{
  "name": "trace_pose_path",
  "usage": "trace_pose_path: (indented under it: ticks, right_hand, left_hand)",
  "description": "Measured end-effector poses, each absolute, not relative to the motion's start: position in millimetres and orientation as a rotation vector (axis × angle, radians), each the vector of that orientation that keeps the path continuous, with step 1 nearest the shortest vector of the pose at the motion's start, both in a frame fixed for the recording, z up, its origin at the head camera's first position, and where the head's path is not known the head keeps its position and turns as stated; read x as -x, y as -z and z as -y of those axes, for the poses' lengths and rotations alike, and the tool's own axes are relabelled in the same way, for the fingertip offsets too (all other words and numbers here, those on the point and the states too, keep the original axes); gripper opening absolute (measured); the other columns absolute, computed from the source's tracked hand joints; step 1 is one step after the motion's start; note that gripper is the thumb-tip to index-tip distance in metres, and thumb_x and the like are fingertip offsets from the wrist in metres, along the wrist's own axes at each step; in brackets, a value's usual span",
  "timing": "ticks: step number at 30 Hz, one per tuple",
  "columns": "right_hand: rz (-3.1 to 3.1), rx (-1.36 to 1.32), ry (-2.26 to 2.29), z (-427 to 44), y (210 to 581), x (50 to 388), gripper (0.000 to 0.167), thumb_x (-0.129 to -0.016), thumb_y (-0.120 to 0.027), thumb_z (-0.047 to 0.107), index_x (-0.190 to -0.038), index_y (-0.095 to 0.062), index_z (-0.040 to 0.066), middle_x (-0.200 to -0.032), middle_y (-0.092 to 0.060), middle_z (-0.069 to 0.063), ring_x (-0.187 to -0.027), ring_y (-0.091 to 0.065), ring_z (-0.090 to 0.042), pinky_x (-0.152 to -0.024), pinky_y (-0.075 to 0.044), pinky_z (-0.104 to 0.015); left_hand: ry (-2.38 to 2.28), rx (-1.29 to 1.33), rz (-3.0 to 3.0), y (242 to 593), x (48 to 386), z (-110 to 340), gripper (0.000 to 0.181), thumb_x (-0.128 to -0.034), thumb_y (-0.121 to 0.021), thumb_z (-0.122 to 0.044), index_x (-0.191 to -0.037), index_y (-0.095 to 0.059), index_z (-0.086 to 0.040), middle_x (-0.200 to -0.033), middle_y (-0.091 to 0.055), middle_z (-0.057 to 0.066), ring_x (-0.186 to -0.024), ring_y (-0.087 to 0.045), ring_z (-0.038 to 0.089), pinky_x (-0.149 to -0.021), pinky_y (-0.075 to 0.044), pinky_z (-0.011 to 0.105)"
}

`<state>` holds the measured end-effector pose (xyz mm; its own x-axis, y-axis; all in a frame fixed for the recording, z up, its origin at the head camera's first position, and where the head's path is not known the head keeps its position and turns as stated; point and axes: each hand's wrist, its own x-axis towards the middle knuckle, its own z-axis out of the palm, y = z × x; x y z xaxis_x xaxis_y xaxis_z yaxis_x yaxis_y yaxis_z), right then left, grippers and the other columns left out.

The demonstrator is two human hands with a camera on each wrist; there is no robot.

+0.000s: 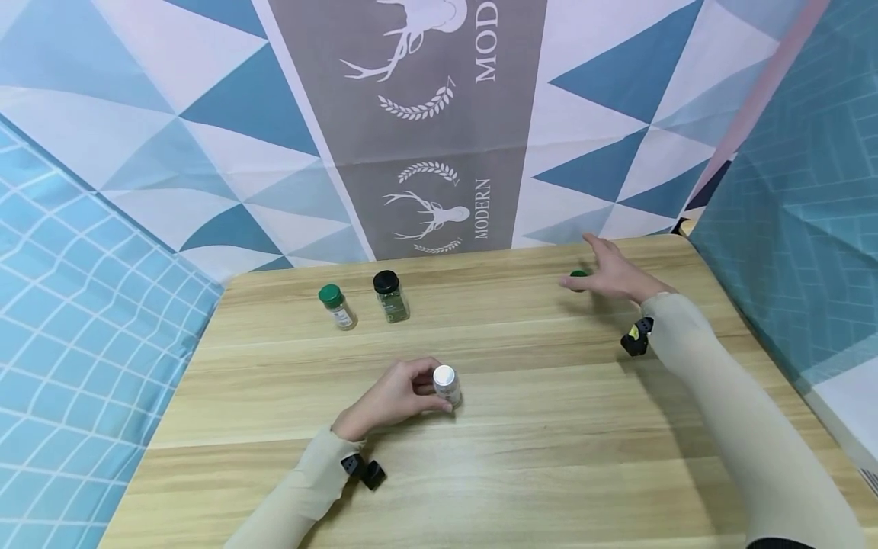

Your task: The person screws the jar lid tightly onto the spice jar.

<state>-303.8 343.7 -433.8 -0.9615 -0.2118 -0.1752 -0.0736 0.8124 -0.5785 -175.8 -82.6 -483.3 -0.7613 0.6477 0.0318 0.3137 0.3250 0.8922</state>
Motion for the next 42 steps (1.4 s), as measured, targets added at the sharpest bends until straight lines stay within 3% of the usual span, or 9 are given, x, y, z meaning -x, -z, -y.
trace_pose_path:
  ticks: [6, 10, 15, 19, 28, 42]
  right_hand:
    - [-2.714, 0.185, 0.882, -348.0, 447.6, 313.4, 0.113, -0.093, -0.074, 0.049, -0.165, 0.002, 0.005, -0.167, -0.003, -0.036, -0.151, -0.010, -0.058, -0.116, -0.019, -0.079]
    - [-2.701, 0.209, 0.872, -346.7, 456.0, 313.1, 0.111, -0.091, -0.077, 0.049, -0.164, -0.008, 0.003, -0.162, -0.020, -0.038, -0.147, -0.025, -0.057, -0.114, -0.029, -0.075]
    - [-2.749, 0.281, 0.808, -344.3, 461.0, 311.6, 0.093, -0.092, -0.078, 0.038, -0.158, -0.028, -0.004, -0.152, -0.040, -0.036, -0.134, -0.045, -0.053, -0.106, -0.044, -0.068]
    - [-2.787, 0.328, 0.766, -342.5, 460.0, 309.1, 0.075, -0.095, -0.076, 0.025, -0.151, -0.039, -0.008, -0.145, -0.048, -0.035, -0.126, -0.053, -0.050, -0.100, -0.050, -0.064]
    - [-2.838, 0.348, 0.766, -344.2, 463.5, 306.5, 0.060, -0.098, -0.071, 0.016, -0.146, -0.047, -0.010, -0.139, -0.052, -0.037, -0.121, -0.055, -0.051, -0.098, -0.049, -0.065]
    - [-2.870, 0.359, 0.799, -335.3, 461.9, 298.2, 0.056, -0.096, -0.072, 0.009, -0.144, -0.050, -0.010, -0.142, -0.051, -0.038, -0.123, -0.055, -0.053, -0.100, -0.049, -0.065]
  left_hand:
    - [-1.413, -0.863, -2.266, 484.0, 176.1, 83.0, 0.032, -0.0826, -0.088, -0.016, -0.109, -0.071, -0.014, -0.107, -0.074, -0.004, -0.105, -0.071, 0.004, -0.092, -0.058, 0.020]
    - [-1.411, -0.845, -2.263, 484.5, 175.4, 84.0, 0.031, -0.0819, -0.088, -0.016, -0.108, -0.071, -0.014, -0.105, -0.074, -0.005, -0.103, -0.071, 0.003, -0.091, -0.059, 0.020]
    - [-1.400, -0.841, -2.274, 484.2, 175.1, 84.2, 0.032, -0.0819, -0.089, -0.017, -0.108, -0.071, -0.015, -0.104, -0.075, -0.006, -0.102, -0.071, 0.002, -0.090, -0.059, 0.020]
    - [-1.391, -0.845, -2.283, 483.7, 175.7, 84.1, 0.032, -0.0820, -0.088, -0.017, -0.108, -0.071, -0.015, -0.103, -0.075, -0.007, -0.101, -0.071, 0.002, -0.090, -0.059, 0.020]
    - [-1.382, -0.849, -2.292, 481.6, 176.1, 83.0, 0.031, -0.0814, -0.089, -0.017, -0.107, -0.071, -0.015, -0.103, -0.075, -0.006, -0.100, -0.071, 0.002, -0.090, -0.059, 0.020]
    - [-1.405, -0.866, -2.289, 484.2, 173.6, 81.0, 0.029, -0.0815, -0.089, -0.017, -0.104, -0.071, -0.017, -0.101, -0.075, -0.008, -0.098, -0.071, 0.001, -0.089, -0.059, 0.020]
